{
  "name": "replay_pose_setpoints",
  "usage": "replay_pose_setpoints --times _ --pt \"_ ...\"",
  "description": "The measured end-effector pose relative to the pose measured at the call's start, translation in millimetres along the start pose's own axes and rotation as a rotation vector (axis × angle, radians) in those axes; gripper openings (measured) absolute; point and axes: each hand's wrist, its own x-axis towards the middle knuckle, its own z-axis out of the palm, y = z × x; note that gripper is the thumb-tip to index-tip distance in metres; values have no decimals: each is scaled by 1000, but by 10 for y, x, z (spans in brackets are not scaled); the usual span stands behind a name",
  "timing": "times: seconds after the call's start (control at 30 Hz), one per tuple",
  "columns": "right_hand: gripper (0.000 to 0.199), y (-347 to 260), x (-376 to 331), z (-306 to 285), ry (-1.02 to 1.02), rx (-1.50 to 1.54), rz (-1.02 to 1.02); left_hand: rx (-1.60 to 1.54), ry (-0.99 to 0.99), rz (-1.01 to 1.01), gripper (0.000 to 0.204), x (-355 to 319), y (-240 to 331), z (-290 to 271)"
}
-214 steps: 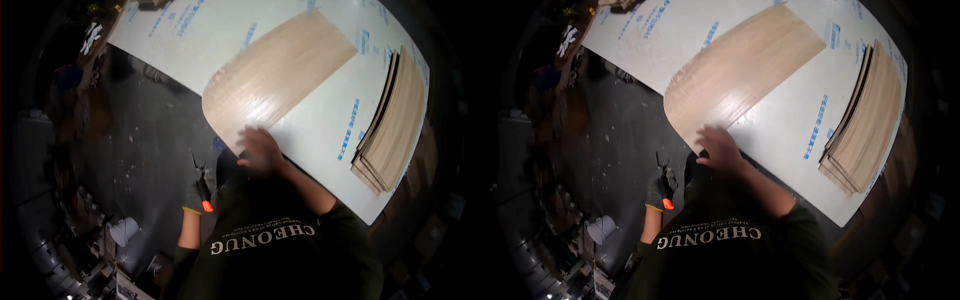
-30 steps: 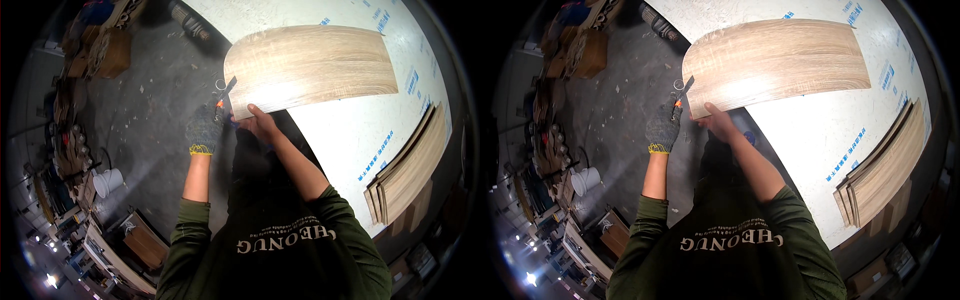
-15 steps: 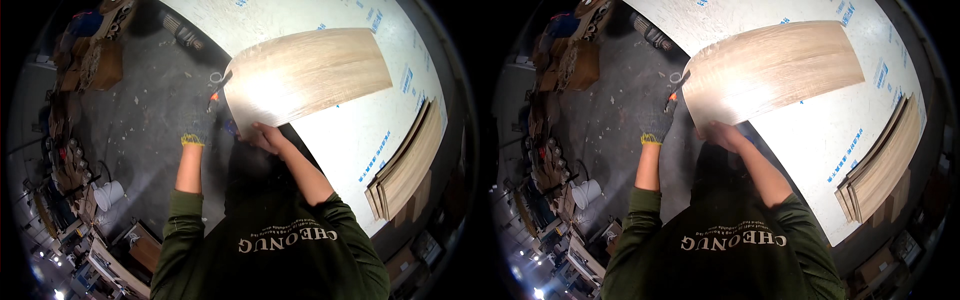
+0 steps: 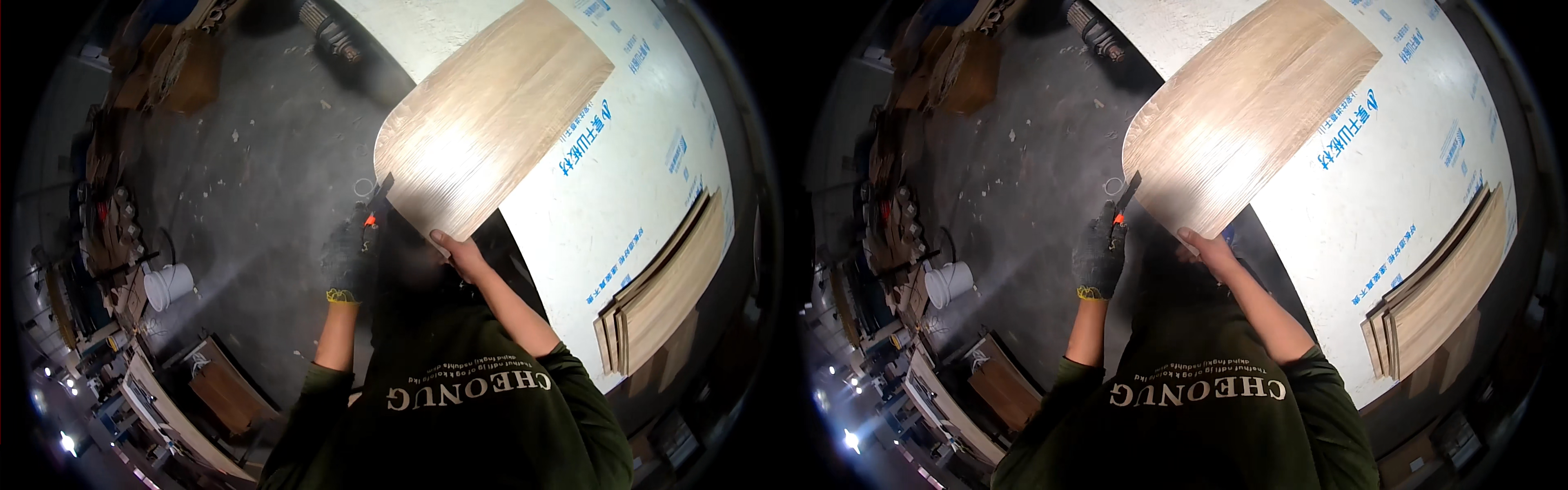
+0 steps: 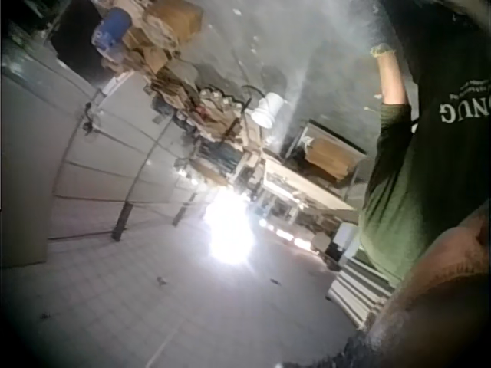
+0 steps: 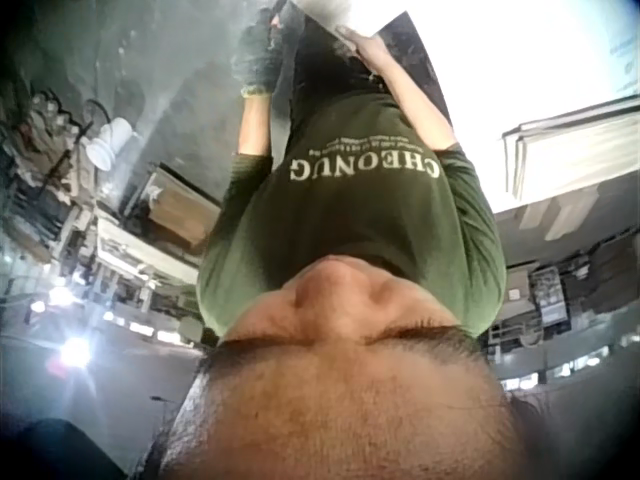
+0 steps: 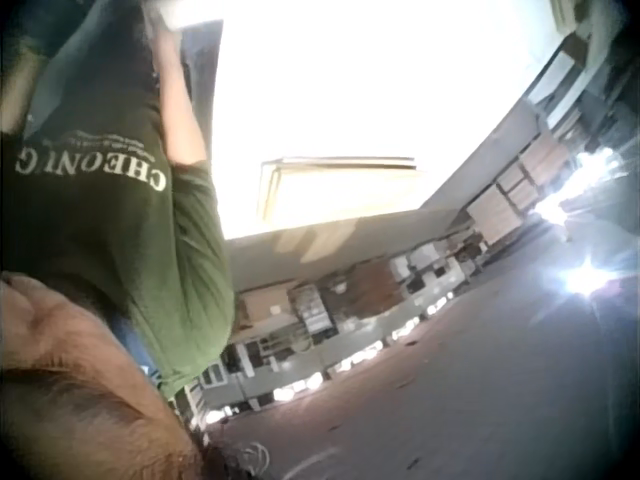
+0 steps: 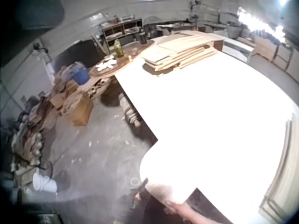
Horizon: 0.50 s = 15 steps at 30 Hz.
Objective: The person sands the curved edges of wooden planks using a small hand-held sanding tool, flipping and moving the planks to sand different sections.
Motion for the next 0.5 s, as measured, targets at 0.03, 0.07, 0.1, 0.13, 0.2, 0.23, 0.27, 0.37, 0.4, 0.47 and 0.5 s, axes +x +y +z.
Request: replay_pose_setpoints --times 0.03,0.07,0.1,0.13,0.2,0.23,0.27,0.37,0.4,0.47,0.5 --pt "42 11 13 -42 -37 17 2 12 -19 -21 44 7 11 -12" --pt "40 25 23 -76 -72 35 4 10 -16 -26 44 36 10 -16" --pt "40 39 29 -87 -75 30 4 15 -39 -44 44 79 2 -24" --pt "40 52 38 -96 -87 27 -10 21 -62 -61 44 103 -10 -31" --pt "40 48 34 -88 -99 23 -25 49 -55 -55 44 111 -39 -26" --pt "40 35 17 -62 -85 18 -40 79 -51 -46 44 122 -45 -27" --pt "41 23 7 -46 -70 15 -56 78 -52 -45 44 147 -50 -34" --pt "44 41 25 -73 -77 23 -78 73 -116 -96 44 306 -25 -97" --pt "44 23 22 -74 -75 26 -78 72 -79 -45 43 351 -84 -84" --pt "41 -12 5 -87 -92 -60 -36 72 -44 11 43 443 -181 -77" --pt "41 -24 -7 -76 -87 -55 -36 98 -57 42 43 488 -221 -84"
